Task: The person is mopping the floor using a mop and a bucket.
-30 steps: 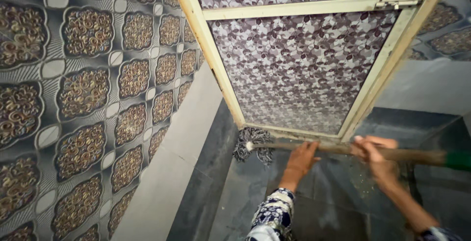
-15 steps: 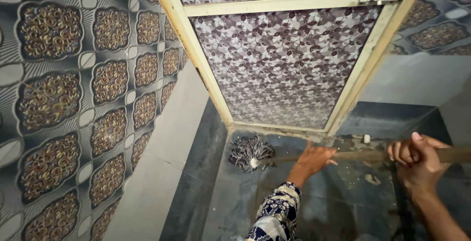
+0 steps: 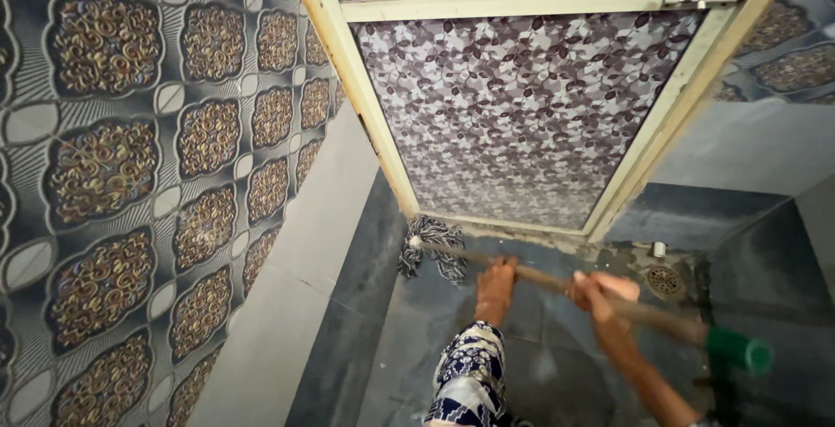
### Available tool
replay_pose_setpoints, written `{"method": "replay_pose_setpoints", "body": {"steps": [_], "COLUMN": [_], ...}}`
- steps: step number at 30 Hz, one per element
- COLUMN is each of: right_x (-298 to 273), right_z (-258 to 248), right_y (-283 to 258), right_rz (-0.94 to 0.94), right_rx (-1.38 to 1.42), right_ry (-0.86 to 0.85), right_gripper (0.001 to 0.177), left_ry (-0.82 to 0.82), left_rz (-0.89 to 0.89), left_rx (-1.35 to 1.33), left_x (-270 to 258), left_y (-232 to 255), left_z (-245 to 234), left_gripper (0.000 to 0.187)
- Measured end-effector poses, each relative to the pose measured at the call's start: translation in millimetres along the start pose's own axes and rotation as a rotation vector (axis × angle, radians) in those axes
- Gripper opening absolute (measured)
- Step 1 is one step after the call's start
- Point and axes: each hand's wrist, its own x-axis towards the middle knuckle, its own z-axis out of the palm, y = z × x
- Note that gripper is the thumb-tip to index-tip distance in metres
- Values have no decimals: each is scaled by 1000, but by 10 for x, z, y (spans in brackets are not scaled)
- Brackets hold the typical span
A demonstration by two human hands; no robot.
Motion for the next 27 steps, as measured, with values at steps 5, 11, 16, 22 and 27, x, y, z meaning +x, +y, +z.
{"method": "replay_pose_setpoints", "body": {"steps": [5, 11, 16, 22, 27], "right_x": [566, 997, 744, 500, 643], "right_z": [-454, -1095, -1420, -1233, -628], "right_y": [-393, -1075, -1144, -760, -530], "right_rz": [-1, -50, -81, -149, -177], "right_rx": [-376, -140, 37, 412, 406], "right_ry": [-56, -162, -62, 197, 293], "right_gripper": [35, 39, 58, 56, 43], "left_ry": [93, 67, -192, 3, -143], "left_rz": [129, 428, 515, 623, 398], "left_rx": [-121, -240, 108, 90, 232], "left_x": [203, 224, 240, 296, 380], "left_y": [283, 870, 1248, 951, 629], "left_z": [-60, -81, -56, 410, 64], "left_gripper": [42, 45, 46, 45, 45]}}
